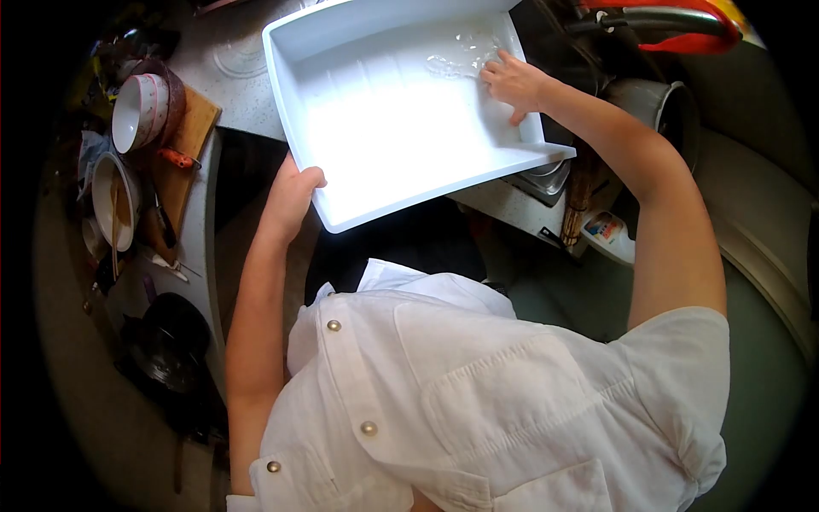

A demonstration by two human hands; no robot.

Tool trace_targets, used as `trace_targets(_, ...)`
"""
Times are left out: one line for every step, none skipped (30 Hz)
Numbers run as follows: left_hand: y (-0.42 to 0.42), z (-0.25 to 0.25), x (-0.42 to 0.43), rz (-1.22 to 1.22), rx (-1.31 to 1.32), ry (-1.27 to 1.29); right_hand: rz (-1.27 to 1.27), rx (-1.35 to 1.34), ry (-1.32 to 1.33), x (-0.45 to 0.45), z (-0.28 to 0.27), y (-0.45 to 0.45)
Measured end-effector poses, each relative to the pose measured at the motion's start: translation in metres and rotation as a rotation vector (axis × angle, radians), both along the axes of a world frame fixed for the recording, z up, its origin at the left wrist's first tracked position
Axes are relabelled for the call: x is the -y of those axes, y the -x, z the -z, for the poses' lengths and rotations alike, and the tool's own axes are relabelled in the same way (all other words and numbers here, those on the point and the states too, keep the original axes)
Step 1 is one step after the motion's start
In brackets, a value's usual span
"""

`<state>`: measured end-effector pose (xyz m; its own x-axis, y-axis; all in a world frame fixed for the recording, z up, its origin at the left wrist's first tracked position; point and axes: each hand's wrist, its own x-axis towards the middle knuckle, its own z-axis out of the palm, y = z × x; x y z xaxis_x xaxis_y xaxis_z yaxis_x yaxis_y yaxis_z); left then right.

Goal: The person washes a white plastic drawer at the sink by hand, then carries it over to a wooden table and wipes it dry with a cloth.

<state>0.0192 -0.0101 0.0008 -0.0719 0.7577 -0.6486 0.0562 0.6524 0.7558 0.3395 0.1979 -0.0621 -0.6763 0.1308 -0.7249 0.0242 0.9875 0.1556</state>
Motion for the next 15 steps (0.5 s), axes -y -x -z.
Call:
trace_targets(-0.001, -0.001, 0.000, -0.001, -0.007, 0.003, -0.028, 0.010, -0.028, 0.001, 0.001, 0.001)
trace_targets(-0.001, -0.001, -0.001, 0.000, -0.013, 0.006, -0.054, 0.020, -0.056, 0.003, 0.001, 0.001)
trace_targets(-0.002, -0.001, -0.001, -0.002, -0.004, 0.000, -0.074, 0.033, -0.064, 0.004, -0.001, 0.002)
trace_targets(-0.002, -0.001, -0.001, -0.004, 0.005, -0.006, -0.094, 0.045, -0.073, 0.005, -0.003, 0.004)
trace_targets(-0.002, -0.001, -0.001, -0.005, 0.014, -0.013, -0.114, 0.056, -0.082, 0.006, -0.005, 0.007)
trace_targets(-0.002, -0.002, -0.002, 0.000, 0.012, -0.008, -0.143, 0.070, -0.096, 0.009, -0.006, 0.009)
trace_targets(-0.002, -0.003, -0.003, 0.006, 0.010, -0.002, -0.173, 0.083, -0.111, 0.012, -0.006, 0.011)
trace_targets(-0.002, -0.005, -0.004, 0.011, 0.009, 0.003, -0.202, 0.098, -0.125, 0.013, -0.007, 0.012)
trace_targets(-0.003, -0.008, -0.005, 0.015, 0.001, 0.006, -0.202, 0.103, -0.118, 0.014, -0.007, 0.011)
trace_targets(-0.004, -0.010, -0.005, 0.018, -0.009, 0.009, -0.203, 0.108, -0.113, 0.014, -0.006, 0.010)
trace_targets(-0.004, -0.011, -0.005, 0.022, -0.019, 0.011, -0.203, 0.113, -0.107, 0.015, -0.005, 0.010)
trace_targets(-0.003, -0.011, -0.005, 0.023, -0.015, 0.013, -0.205, 0.124, -0.056, 0.014, -0.006, 0.011)
trace_targets(-0.003, -0.010, -0.005, 0.025, -0.010, 0.014, -0.208, 0.136, -0.006, 0.013, -0.009, 0.011)
trace_targets(-0.003, -0.010, -0.005, 0.027, -0.005, 0.015, -0.209, 0.149, 0.043, 0.011, -0.009, 0.012)
trace_targets(-0.003, -0.010, -0.005, 0.031, -0.008, 0.018, -0.192, 0.105, -0.011, 0.008, -0.002, 0.008)
